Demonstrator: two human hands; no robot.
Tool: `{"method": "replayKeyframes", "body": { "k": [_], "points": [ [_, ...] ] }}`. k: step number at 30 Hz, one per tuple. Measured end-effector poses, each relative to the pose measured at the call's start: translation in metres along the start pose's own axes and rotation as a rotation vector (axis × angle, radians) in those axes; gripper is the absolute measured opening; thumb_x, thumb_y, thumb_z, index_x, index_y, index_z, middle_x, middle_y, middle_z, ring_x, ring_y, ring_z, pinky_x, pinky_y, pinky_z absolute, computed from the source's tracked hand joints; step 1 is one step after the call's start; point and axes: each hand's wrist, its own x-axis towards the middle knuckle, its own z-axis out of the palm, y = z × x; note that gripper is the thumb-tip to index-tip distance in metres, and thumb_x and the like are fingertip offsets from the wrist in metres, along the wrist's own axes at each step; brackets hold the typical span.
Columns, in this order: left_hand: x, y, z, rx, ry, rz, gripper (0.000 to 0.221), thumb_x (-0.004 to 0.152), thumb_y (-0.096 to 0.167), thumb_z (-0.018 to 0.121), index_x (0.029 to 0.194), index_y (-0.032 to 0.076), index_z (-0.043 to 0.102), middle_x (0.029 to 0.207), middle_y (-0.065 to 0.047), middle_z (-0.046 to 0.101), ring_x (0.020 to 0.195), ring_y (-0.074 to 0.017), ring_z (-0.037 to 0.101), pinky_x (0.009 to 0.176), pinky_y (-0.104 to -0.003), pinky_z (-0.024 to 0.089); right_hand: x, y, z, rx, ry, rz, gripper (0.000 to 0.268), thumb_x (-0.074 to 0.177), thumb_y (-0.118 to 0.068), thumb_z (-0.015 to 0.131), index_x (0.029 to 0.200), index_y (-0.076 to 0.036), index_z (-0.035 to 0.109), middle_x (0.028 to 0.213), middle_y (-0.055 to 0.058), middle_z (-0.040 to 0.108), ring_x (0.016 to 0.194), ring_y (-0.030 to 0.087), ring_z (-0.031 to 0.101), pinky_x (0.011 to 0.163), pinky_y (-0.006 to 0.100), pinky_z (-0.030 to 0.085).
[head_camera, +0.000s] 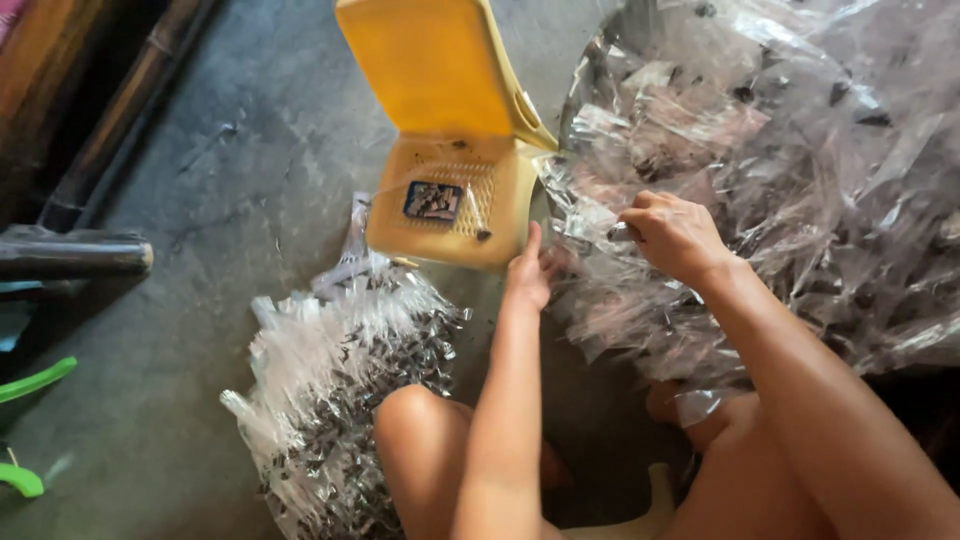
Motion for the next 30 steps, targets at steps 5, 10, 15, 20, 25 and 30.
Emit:
{"method": "replayKeyframes", "body": {
  "k": [5, 10, 15, 20, 25, 30],
  "points": [
    [0.072, -0.013, 0.021, 0.113, 0.304, 0.281, 0.045, 0.073, 0.04, 0.094, 0.101, 0.01, 0.076, 0.088, -0.017, 0.075, 0.076, -0.0343, 0.074, 0.067, -0.043, 0.058, 0.007, 0.016, -0.014, 0.426, 0.305, 0.132, 0.028, 0.082, -0.021, 0.079, 0.107, -0.032, 0.073, 0.087, -0.008, 0.068, 0.089, 0.015, 0.069, 0.076, 0.032, 0.055],
    [0.065, -0.011, 0.008, 0.366, 0.502, 0.449, 0.018, 0.075, 0.038, 0.088, 0.089, 0.029, 0.082, 0.08, 0.003, 0.076, 0.071, -0.0113, 0.07, 0.059, -0.026, 0.054, -0.012, -0.008, -0.075, 0.907, 0.459, 0.269, 0.014, 0.095, -0.015, 0.076, 0.102, -0.027, 0.077, 0.058, -0.01, 0.051, 0.057, 0.002, 0.047, 0.053, 0.02, 0.04],
    [-0.003, 0.033, 0.041, 0.157, 0.236, 0.278, 0.045, 0.085, 0.046, 0.081, 0.103, 0.006, 0.07, 0.086, -0.007, 0.074, 0.068, -0.0167, 0.068, 0.053, -0.023, 0.045, -0.03, -0.013, -0.098, 1.074, 0.531, 0.314, 0.016, 0.093, -0.011, 0.081, 0.106, -0.019, 0.078, 0.072, -0.009, 0.062, 0.06, -0.001, 0.05, 0.056, 0.016, 0.044],
    [0.059, 0.041, 0.067, 0.408, 0.368, 0.443, 0.035, 0.071, 0.047, 0.089, 0.09, 0.019, 0.081, 0.077, -0.003, 0.076, 0.074, -0.0174, 0.071, 0.056, -0.027, 0.047, -0.038, -0.027, -0.11, 1.164, 0.595, 0.343, 0.012, 0.093, -0.01, 0.081, 0.105, -0.013, 0.077, 0.068, 0.0, 0.063, 0.053, 0.004, 0.053, 0.051, 0.019, 0.044],
    [-0.012, 0.078, 0.115, 0.652, 0.394, 0.551, 0.035, 0.079, 0.035, 0.082, 0.085, 0.002, 0.072, 0.073, -0.006, 0.07, 0.064, -0.0187, 0.063, 0.064, -0.032, 0.054, -0.045, -0.03, -0.129, 1.172, 0.518, 0.3, 0.012, 0.097, -0.007, 0.075, 0.109, -0.009, 0.076, 0.069, -0.005, 0.061, 0.056, 0.002, 0.048, 0.047, 0.017, 0.033],
    [0.005, 0.089, 0.123, 0.47, 0.322, 0.744, 0.016, 0.086, 0.018, 0.077, 0.083, 0.003, 0.073, 0.075, -0.003, 0.072, 0.065, -0.0137, 0.061, 0.067, -0.028, 0.053, -0.047, -0.024, -0.135, 1.216, 0.508, 0.323, 0.008, 0.098, -0.008, 0.074, 0.106, -0.008, 0.075, 0.068, -0.003, 0.061, 0.056, 0.003, 0.05, 0.048, 0.017, 0.037]
  ]
}}
